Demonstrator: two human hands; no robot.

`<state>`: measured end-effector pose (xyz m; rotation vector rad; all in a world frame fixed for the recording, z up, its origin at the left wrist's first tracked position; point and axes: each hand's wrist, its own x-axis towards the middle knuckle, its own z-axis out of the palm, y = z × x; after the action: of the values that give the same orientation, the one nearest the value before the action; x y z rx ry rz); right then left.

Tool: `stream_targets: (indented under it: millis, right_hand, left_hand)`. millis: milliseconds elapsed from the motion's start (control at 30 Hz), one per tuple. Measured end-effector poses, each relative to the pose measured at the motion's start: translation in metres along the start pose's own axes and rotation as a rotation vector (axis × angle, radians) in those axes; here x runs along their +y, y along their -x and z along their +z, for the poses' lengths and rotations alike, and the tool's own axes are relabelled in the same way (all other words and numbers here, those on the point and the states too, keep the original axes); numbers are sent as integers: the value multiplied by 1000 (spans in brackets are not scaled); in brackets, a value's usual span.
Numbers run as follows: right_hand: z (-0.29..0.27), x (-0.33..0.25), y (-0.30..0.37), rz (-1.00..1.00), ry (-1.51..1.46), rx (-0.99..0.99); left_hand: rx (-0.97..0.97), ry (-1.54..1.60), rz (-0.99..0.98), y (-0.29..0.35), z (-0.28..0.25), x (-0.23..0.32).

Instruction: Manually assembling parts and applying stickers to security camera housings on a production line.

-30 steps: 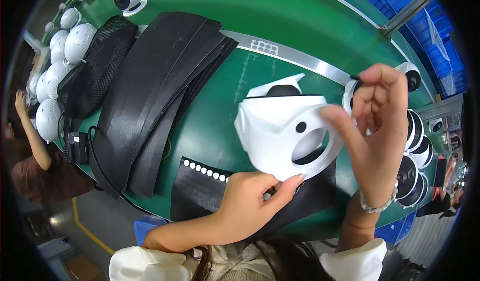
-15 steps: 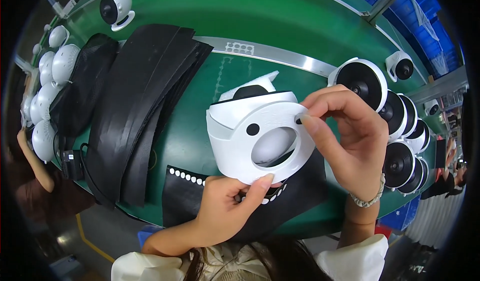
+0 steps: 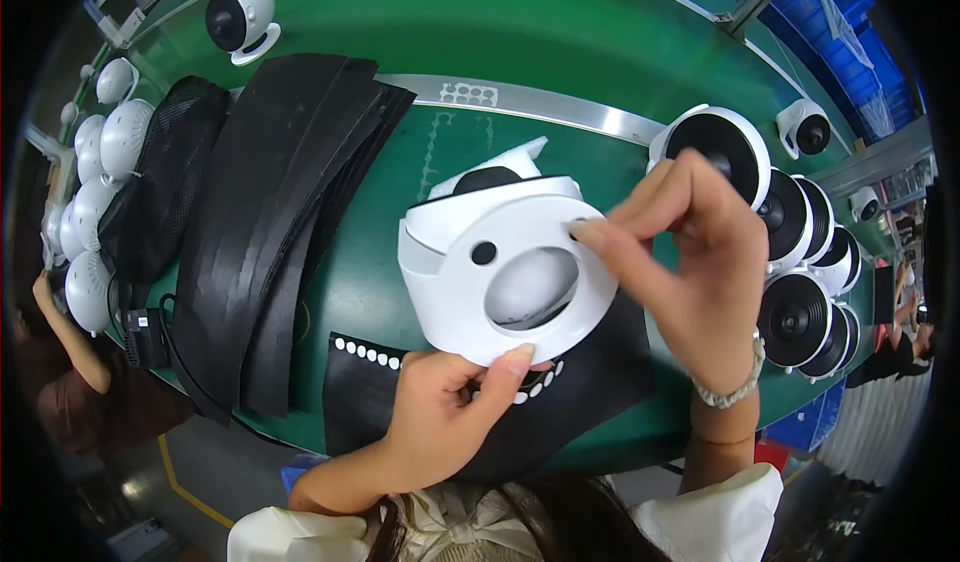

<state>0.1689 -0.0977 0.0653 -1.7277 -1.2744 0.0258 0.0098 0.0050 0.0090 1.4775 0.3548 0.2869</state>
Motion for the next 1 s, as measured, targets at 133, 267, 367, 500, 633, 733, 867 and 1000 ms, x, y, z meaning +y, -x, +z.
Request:
stream_targets:
  millis: [133, 267, 367, 500, 633, 733, 867, 1000]
  right_hand:
    - [-11, 4, 16, 251, 222, 161]
    - [-25, -2, 64, -294, 293, -55]
    - [6, -3, 75, -147, 295, -294]
    - [16, 12, 91, 18, -20, -277]
    - [19, 9, 90, -37, -31, -209]
    - [14, 6, 97, -129, 51, -218]
    - [6, 4, 96, -297, 264, -255]
    - [9, 6, 96, -323, 325, -334]
  left_hand:
    - [-18, -237, 69, 0, -2, 5]
    - [-135, -627, 279, 4, -13, 3]
    - [-269, -678, 386, 2, -16, 7]
    - [-397, -665, 379, 7, -16, 15]
    - [-173, -1207, 659, 13, 5, 5]
    - [-261, -1187, 675, 13, -1, 1]
    - [-302, -1119, 646, 14, -3, 8]
    - [-312, -1061, 681, 8, -5, 0]
